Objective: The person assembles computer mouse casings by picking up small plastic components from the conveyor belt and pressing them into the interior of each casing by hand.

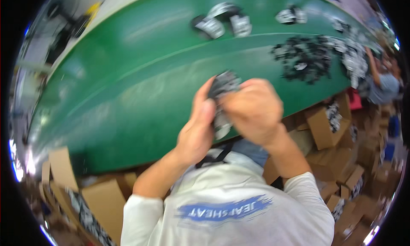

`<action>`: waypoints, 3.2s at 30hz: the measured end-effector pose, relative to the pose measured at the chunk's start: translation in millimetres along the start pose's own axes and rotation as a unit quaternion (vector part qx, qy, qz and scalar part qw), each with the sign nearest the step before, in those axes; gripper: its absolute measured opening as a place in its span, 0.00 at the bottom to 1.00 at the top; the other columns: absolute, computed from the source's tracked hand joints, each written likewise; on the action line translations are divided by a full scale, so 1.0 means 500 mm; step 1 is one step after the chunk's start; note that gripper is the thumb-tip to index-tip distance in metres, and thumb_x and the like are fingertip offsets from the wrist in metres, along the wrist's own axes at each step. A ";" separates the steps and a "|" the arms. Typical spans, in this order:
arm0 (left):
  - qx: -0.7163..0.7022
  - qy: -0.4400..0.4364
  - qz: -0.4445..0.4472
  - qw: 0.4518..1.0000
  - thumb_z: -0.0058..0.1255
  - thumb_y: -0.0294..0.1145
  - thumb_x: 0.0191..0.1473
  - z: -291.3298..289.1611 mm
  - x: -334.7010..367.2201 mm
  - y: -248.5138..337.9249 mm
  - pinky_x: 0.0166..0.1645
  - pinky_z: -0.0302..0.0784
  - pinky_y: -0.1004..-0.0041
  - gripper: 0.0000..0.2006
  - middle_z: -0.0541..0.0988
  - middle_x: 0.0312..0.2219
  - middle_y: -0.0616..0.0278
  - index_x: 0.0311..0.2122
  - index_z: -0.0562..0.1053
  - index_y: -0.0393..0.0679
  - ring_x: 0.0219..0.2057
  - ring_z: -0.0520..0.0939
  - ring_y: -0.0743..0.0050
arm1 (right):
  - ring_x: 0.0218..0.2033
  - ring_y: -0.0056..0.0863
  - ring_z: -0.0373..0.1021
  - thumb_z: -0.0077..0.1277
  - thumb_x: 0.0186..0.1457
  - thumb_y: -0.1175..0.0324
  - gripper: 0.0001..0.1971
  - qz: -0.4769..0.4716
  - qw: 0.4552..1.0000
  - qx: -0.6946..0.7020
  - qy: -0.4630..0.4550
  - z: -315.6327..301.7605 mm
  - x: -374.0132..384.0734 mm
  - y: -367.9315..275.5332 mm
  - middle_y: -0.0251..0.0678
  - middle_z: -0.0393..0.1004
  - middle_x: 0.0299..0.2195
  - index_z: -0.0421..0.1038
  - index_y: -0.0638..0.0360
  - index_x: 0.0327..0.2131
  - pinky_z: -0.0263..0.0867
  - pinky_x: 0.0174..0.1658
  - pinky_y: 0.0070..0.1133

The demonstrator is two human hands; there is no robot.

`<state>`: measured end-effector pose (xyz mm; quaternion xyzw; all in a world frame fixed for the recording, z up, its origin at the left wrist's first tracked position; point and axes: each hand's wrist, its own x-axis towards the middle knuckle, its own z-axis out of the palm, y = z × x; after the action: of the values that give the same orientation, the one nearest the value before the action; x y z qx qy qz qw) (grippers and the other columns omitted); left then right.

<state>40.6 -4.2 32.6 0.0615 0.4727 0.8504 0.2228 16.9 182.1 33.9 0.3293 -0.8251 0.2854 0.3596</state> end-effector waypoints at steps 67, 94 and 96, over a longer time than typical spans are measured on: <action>0.383 0.110 0.155 0.904 0.46 0.21 0.61 -0.054 0.074 -0.032 0.46 0.82 0.57 0.21 0.84 0.42 0.41 0.59 0.66 0.33 0.39 0.87 0.44 | 0.51 0.41 0.78 0.60 0.54 0.77 0.38 0.333 0.921 0.200 -0.025 0.069 -0.026 -0.004 0.48 0.73 0.60 0.61 0.62 0.69 0.75 0.54 0.30; 0.116 0.368 0.088 0.918 0.51 0.25 0.64 -0.305 -0.306 0.174 0.39 0.87 0.65 0.30 0.81 0.49 0.58 0.70 0.61 0.44 0.43 0.85 0.69 | 0.49 0.40 0.79 0.55 0.68 0.63 0.24 0.389 0.896 -0.115 -0.181 -0.026 -0.017 0.218 0.46 0.81 0.53 0.73 0.53 0.65 0.72 0.56 0.32; 0.106 0.452 0.141 0.874 0.53 0.26 0.64 -0.352 -0.391 0.214 0.40 0.87 0.63 0.30 0.80 0.50 0.59 0.70 0.61 0.45 0.44 0.84 0.69 | 0.55 0.43 0.77 0.51 0.72 0.59 0.25 0.332 0.909 -0.154 -0.200 -0.130 -0.126 0.385 0.48 0.80 0.55 0.70 0.57 0.67 0.70 0.58 0.32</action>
<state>125.3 -274.9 45.9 -0.2407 0.5955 0.7526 -0.1451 -67.9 368.5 -22.7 0.0273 -0.9751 0.1856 0.1180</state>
